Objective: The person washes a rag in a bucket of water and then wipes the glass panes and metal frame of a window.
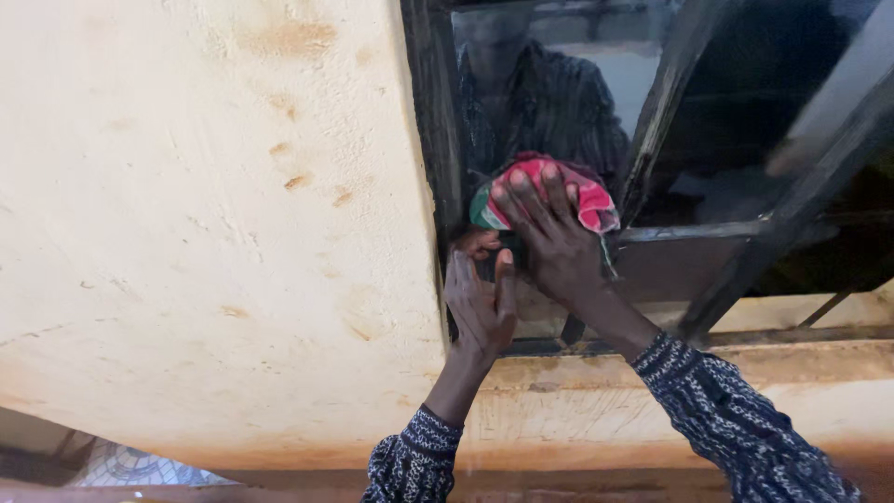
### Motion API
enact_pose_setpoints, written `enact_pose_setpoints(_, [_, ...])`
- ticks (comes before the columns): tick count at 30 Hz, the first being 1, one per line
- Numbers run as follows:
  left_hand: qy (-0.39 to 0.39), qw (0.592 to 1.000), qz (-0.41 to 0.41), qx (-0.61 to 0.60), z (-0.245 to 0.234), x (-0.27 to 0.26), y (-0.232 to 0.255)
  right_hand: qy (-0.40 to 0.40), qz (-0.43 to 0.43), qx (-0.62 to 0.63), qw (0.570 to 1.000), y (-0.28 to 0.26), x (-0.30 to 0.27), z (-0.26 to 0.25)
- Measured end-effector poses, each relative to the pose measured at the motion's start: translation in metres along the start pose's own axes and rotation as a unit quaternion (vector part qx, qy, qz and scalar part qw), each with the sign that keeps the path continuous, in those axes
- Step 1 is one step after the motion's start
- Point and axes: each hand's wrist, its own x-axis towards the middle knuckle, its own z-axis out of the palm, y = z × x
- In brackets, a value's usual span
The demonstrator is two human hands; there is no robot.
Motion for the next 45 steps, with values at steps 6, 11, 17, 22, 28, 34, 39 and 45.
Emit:
enact_pose_setpoints(6, [-0.031,0.999,-0.024,0.005,-0.011,-0.007,0.008,0.081,0.012,-0.043,0.996,0.011,0.049,0.008])
enact_pose_setpoints(11, [-0.024,0.997,-0.052,-0.046,-0.012,-0.003,0.013,0.133,0.032,0.007,0.991,0.003,0.119,0.005])
enact_pose_setpoints(17, [0.004,0.995,-0.088,-0.052,-0.012,-0.007,0.008,0.006,-0.025,0.080,0.996,-0.034,0.034,-0.001])
enact_pose_setpoints(22, [-0.010,0.997,-0.069,-0.041,-0.021,-0.012,0.019,-0.018,-0.131,0.042,0.990,-0.001,0.025,-0.005])
enact_pose_setpoints(28, [-0.082,0.989,-0.103,-0.064,-0.010,-0.014,0.033,0.062,-0.085,-0.074,0.992,0.033,0.105,-0.005])
enact_pose_setpoints(34, [-0.100,0.989,-0.079,-0.078,0.002,-0.014,0.037,0.082,-0.169,-0.010,0.982,0.050,0.114,-0.022])
enact_pose_setpoints(39, [-0.098,0.990,-0.075,-0.072,-0.010,-0.008,0.030,0.163,0.103,0.003,0.981,0.056,0.079,-0.033])
enact_pose_setpoints(45, [-0.091,0.990,-0.093,-0.053,-0.008,-0.013,0.027,0.161,0.161,0.088,0.970,-0.019,0.020,-0.009])
